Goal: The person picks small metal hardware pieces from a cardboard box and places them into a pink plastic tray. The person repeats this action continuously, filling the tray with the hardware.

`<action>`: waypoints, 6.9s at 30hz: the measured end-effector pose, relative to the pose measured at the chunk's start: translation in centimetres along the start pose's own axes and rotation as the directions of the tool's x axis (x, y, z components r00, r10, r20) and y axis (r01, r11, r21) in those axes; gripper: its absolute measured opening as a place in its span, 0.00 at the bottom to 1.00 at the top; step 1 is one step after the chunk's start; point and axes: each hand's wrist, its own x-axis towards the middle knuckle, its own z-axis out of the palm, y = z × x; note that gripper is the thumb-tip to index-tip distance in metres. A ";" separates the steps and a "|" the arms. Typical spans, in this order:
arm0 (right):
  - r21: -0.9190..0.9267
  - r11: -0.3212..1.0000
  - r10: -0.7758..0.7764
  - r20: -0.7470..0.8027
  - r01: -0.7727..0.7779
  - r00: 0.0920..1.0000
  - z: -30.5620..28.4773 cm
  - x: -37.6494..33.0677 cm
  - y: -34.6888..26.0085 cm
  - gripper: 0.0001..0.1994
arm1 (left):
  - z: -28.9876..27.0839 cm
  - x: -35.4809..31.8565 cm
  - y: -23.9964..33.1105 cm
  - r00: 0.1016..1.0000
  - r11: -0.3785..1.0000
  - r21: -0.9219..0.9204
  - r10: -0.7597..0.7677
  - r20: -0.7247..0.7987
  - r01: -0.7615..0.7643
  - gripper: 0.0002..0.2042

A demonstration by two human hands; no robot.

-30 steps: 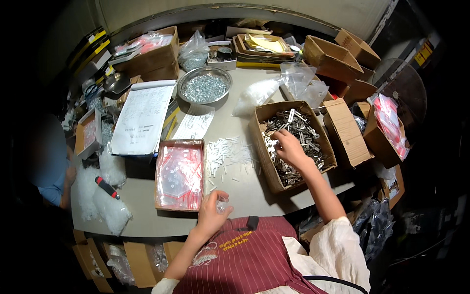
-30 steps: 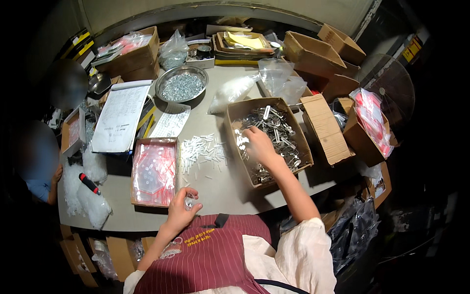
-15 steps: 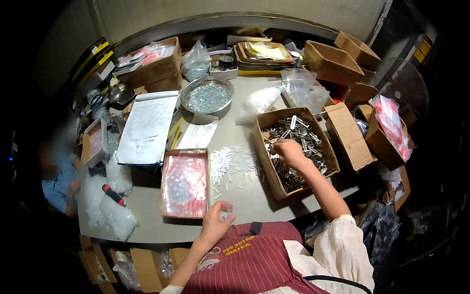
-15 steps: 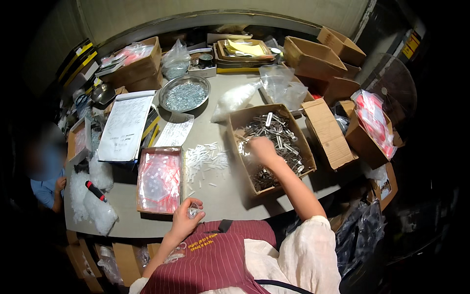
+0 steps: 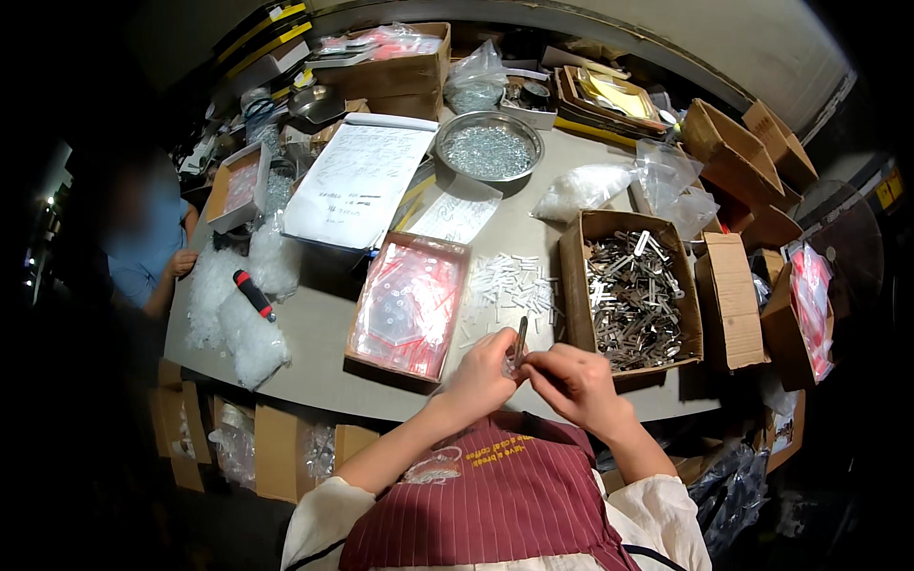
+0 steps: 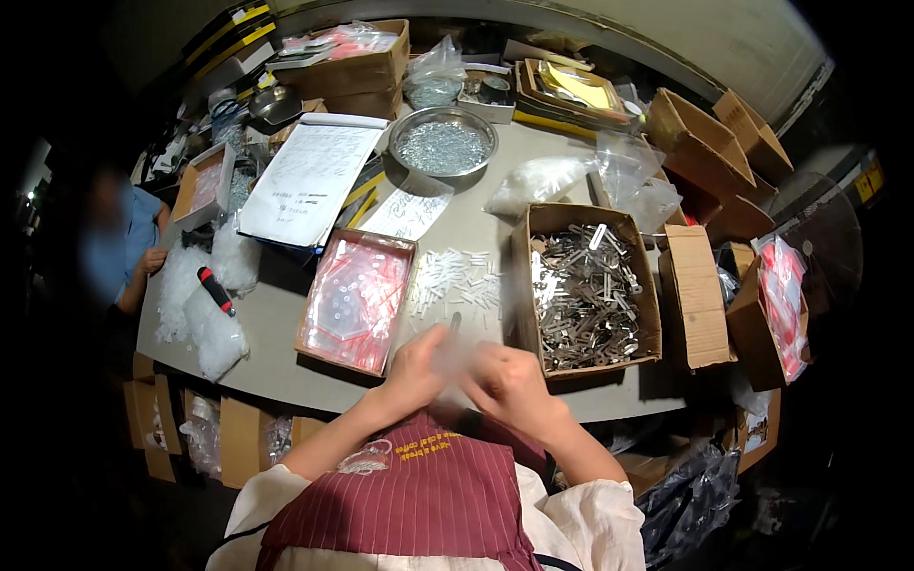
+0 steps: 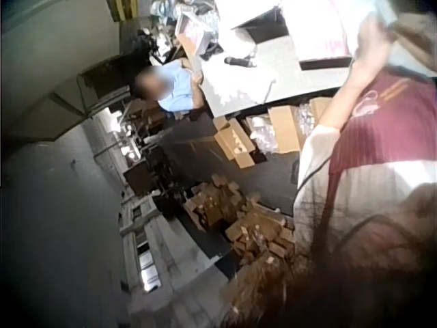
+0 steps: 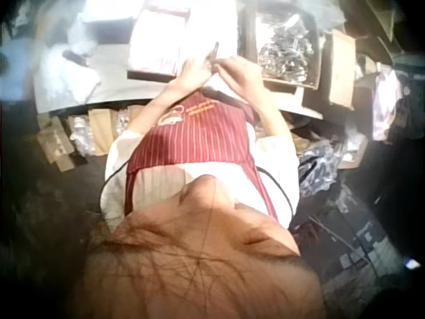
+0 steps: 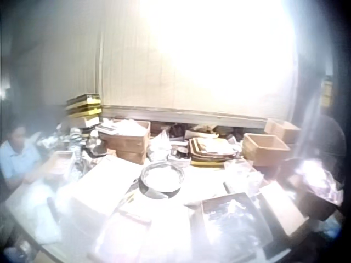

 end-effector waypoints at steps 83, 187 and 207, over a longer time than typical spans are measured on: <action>-0.330 0.912 -0.256 0.001 0.242 0.967 19.2 15.4 7.8 0.14 | -14.2 -10.4 -8.8 0.698 0.909 0.146 -0.189 -0.690 0.390 0.08; -0.593 0.658 0.547 -0.047 -0.464 0.836 -5.1 1.6 20.3 0.08 | -0.8 -4.0 -4.5 0.995 0.992 0.126 -0.040 0.097 0.028 0.11; -0.603 0.791 0.216 0.122 -0.101 0.969 -3.1 1.0 25.6 0.04 | 0.0 -3.7 -4.7 0.986 0.987 0.106 -0.134 0.097 0.124 0.09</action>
